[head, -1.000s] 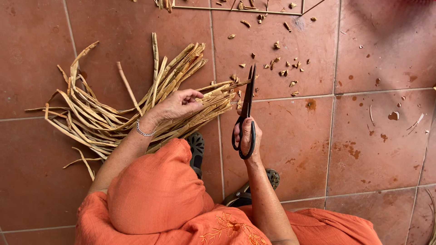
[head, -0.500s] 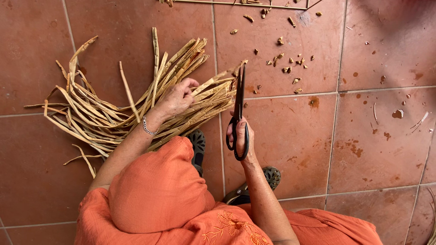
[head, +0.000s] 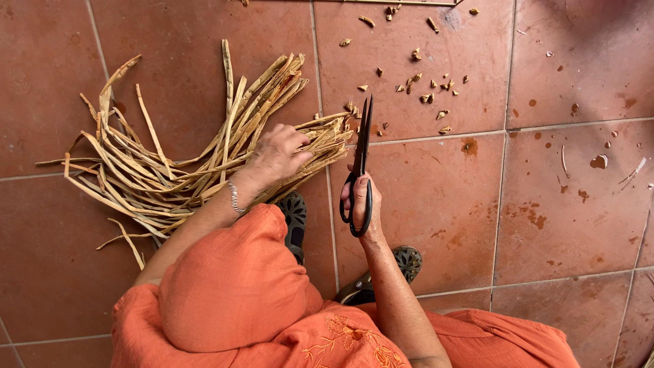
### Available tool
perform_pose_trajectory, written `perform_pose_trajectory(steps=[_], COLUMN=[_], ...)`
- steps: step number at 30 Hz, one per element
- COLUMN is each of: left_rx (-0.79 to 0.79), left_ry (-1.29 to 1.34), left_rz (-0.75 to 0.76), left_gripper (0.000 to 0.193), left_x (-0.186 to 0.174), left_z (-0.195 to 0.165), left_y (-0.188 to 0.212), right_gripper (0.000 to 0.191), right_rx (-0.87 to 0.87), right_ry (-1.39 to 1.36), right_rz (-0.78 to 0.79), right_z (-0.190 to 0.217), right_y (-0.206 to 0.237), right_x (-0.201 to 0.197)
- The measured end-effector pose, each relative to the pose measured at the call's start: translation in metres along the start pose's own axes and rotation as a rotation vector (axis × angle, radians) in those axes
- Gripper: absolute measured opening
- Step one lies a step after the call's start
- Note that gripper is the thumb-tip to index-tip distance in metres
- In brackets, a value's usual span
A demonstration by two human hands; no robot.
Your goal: The person trims the ends of a bundle of dried leaves using shears, then ties the bundle with a strip of dried leaf material. The trimmed pieces fall onto the tiled floor.
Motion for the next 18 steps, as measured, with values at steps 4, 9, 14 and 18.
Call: perform_pose_trajectory(steps=[4, 9, 14, 18], left_rx=[0.011, -0.175, -0.187, -0.148], left_ry=[0.047, 0.567, 0.719, 0.789], left_rz=[-0.028, 0.082, 0.119, 0.128], left_gripper=[0.014, 0.015, 0.016, 0.016], left_x=[0.002, -0.007, -0.013, -0.007], left_z=[-0.009, -0.003, -0.013, -0.014], left_y=[-0.012, -0.013, -0.012, -0.014], right_gripper=[0.070, 0.073, 0.075, 0.075], right_rx=[-0.028, -0.047, -0.084, -0.046], right_ry=[0.130, 0.165, 0.197, 0.224], right_rz=[0.005, 0.077, 0.107, 0.073], right_z=[0.007, 0.006, 0.013, 0.017], right_y=[0.004, 0.003, 0.006, 0.007], right_x=[-0.001, 0.009, 0.016, 0.014])
Point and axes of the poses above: each hand's wrist, its own y-axis away from the middle knuckle, its own x-axis out of the palm, z = x × y, the point moved 8 cm from there along -y, towards the middle knuckle, and after that the axes turned 9 degrees about z, right-handed, at the moved point
